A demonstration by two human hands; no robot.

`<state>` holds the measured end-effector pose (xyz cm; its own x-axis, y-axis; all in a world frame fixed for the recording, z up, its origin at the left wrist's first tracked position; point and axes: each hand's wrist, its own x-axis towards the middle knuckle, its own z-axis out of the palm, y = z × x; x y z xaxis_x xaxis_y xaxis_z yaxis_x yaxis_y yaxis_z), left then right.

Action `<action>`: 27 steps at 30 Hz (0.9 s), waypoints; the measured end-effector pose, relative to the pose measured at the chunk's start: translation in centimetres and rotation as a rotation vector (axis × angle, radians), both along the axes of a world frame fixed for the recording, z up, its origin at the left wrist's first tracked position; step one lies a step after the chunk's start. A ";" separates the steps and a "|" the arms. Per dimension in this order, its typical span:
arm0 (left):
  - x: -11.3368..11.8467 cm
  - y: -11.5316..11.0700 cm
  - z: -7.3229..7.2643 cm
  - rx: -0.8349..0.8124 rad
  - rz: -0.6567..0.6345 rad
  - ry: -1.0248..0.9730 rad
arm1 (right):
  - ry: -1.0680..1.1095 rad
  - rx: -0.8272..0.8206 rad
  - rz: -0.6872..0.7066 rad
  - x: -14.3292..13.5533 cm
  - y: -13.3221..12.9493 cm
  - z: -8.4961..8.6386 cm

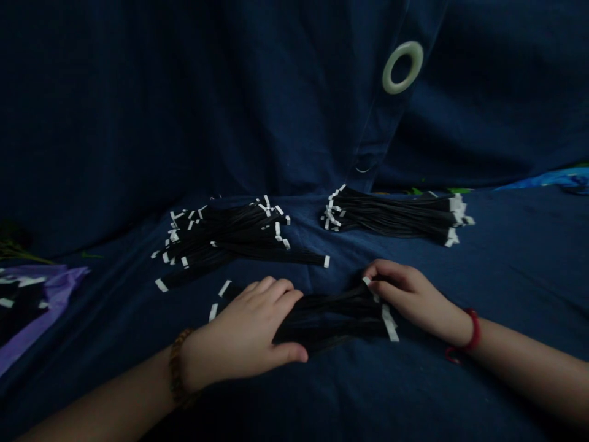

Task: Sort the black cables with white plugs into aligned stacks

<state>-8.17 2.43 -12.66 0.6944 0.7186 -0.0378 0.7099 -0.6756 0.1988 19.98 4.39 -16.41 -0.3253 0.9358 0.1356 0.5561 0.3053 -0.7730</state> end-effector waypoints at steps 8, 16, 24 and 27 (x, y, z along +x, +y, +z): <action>1.1 -1.3 -0.3 0.026 0.054 0.138 | -0.202 0.106 0.171 0.8 0.3 2.0; 1.8 -3.4 -2.5 0.400 -0.116 0.282 | -0.575 0.707 0.236 -4.4 -6.3 2.9; 2.7 -4.4 -2.0 0.542 -0.187 0.231 | -0.743 0.725 0.205 -7.5 -7.2 -0.5; 2.9 -4.5 -1.5 0.496 -0.175 0.206 | -0.783 0.740 0.264 -6.9 -6.6 0.6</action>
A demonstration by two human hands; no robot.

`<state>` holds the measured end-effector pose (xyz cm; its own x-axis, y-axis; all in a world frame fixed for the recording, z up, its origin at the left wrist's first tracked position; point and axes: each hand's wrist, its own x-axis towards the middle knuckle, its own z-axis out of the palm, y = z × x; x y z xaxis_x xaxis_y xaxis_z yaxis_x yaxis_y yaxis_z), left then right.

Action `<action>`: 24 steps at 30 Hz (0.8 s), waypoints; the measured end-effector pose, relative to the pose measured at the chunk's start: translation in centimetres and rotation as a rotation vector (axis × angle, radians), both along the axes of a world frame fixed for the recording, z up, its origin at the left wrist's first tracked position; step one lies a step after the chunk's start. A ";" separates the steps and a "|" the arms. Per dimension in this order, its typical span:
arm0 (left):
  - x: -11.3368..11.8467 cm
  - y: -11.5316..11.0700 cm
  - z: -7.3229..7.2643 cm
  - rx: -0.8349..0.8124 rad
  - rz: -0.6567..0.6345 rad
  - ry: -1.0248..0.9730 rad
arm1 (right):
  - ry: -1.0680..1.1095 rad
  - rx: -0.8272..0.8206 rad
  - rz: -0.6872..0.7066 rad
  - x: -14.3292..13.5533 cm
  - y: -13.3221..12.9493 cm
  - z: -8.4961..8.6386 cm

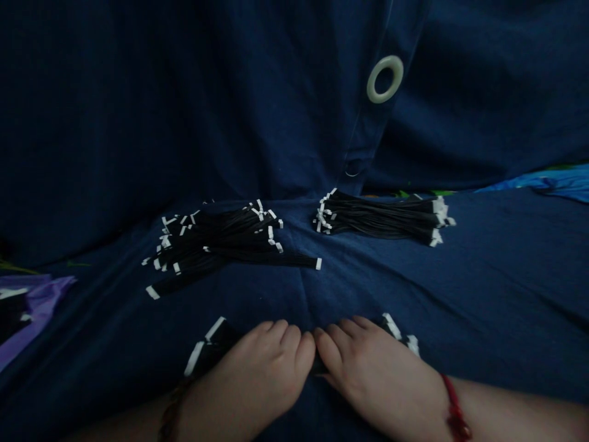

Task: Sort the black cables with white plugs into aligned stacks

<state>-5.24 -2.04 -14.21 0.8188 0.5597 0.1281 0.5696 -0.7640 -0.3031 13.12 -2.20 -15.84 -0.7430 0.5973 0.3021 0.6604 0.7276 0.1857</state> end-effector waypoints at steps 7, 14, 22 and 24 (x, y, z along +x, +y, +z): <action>-0.7 2.2 1.3 -0.133 0.229 0.036 | -0.157 0.047 -0.057 2.7 1.6 3.2; -0.5 2.7 0.4 -0.142 0.228 -0.066 | -0.102 0.101 -0.212 1.6 2.9 3.6; -1.3 2.1 0.1 0.394 -0.062 -0.155 | -0.053 -0.106 -0.077 -1.2 3.6 2.4; -1.9 2.0 0.1 0.487 -0.250 -0.239 | -0.114 -0.027 -0.133 0.5 5.4 3.6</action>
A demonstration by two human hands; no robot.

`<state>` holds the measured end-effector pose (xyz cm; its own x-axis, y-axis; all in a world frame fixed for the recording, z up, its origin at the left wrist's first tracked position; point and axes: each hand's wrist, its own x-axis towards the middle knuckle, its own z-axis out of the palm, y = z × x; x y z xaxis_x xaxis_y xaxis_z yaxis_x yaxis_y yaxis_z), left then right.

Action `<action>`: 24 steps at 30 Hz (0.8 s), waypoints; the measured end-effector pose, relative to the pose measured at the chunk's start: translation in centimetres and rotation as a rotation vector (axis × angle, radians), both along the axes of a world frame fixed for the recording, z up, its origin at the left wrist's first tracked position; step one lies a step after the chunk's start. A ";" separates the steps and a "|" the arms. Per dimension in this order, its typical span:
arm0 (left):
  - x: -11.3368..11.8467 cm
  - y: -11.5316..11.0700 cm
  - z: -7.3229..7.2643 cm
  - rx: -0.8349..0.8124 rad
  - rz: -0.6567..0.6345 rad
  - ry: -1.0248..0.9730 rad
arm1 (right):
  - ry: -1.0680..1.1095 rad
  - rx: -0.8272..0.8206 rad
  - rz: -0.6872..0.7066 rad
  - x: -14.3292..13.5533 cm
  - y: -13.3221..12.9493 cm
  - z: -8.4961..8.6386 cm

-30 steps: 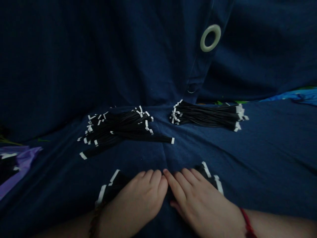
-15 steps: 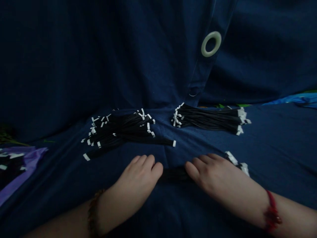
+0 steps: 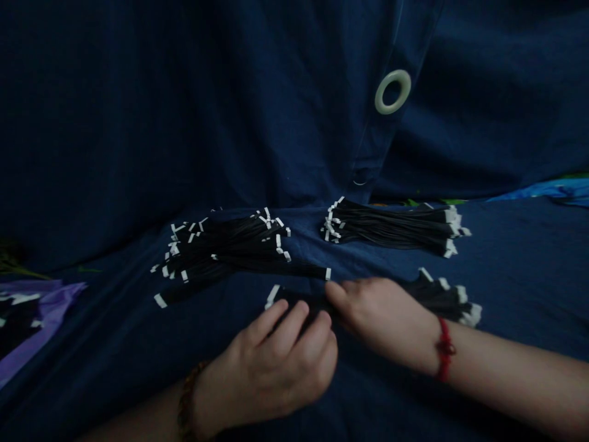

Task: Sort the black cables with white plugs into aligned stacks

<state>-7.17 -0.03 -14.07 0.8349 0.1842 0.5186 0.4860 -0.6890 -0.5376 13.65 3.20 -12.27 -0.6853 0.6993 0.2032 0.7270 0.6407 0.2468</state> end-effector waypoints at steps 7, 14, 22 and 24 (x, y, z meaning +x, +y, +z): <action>-0.1 0.4 -1.0 -0.199 -0.130 0.012 | 0.028 0.226 -0.376 7.8 11.6 5.3; -0.1 0.5 -0.8 -0.269 -0.086 -0.009 | 0.154 0.162 -0.489 10.6 17.1 -2.0; -4.1 6.9 -0.5 -0.368 0.466 0.046 | 0.296 0.196 -0.481 11.7 16.1 -4.7; -6.1 8.8 -0.5 -0.388 0.636 0.018 | 0.340 0.235 -0.427 11.6 15.7 -4.6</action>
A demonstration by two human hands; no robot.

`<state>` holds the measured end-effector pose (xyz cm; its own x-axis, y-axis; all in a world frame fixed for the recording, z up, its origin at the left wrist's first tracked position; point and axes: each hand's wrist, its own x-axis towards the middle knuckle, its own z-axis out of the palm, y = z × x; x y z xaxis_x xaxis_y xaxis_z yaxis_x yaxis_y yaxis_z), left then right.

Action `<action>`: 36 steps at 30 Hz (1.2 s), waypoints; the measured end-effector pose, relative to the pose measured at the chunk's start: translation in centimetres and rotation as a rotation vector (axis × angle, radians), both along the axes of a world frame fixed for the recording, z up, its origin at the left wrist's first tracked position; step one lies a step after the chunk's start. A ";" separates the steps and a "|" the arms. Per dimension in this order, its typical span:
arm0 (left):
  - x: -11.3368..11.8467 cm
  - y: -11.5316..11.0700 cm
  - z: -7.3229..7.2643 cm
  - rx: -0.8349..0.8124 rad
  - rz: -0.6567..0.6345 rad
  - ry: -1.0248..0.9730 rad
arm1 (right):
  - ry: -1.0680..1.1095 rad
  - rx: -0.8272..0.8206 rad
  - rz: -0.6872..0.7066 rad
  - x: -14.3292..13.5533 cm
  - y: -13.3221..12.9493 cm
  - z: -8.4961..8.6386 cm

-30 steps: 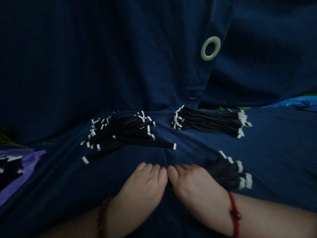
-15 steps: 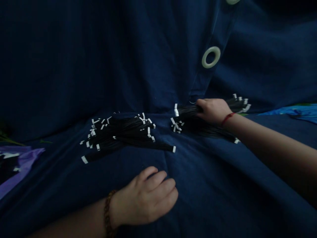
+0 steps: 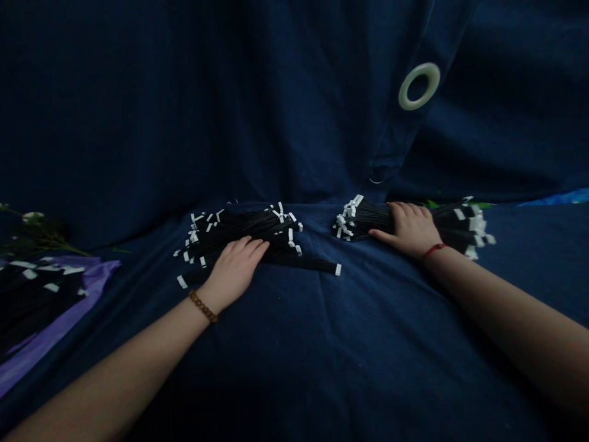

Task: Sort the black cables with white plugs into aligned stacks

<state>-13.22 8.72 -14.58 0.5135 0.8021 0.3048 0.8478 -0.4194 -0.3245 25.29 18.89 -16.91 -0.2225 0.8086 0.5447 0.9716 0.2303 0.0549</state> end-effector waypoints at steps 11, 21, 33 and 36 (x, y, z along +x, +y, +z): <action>-0.8 0.7 0.1 -0.063 0.108 0.017 | -0.071 -0.127 0.473 -10.3 -8.3 2.8; 1.2 -3.4 5.1 -0.404 0.174 0.011 | -0.113 -0.435 0.651 -10.6 -12.1 2.7; -1.8 0.2 1.9 -0.324 0.305 0.090 | -0.006 -0.422 0.761 -10.2 -17.4 1.4; -1.3 -0.1 2.4 -0.297 0.318 0.099 | 0.016 -0.401 0.783 -10.2 -17.2 1.4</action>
<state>-14.56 8.61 -12.18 0.2419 0.9703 -0.0014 0.9206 -0.2300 -0.3156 15.12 1.66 -15.52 -0.7883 0.5577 0.2599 0.5262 0.8300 -0.1850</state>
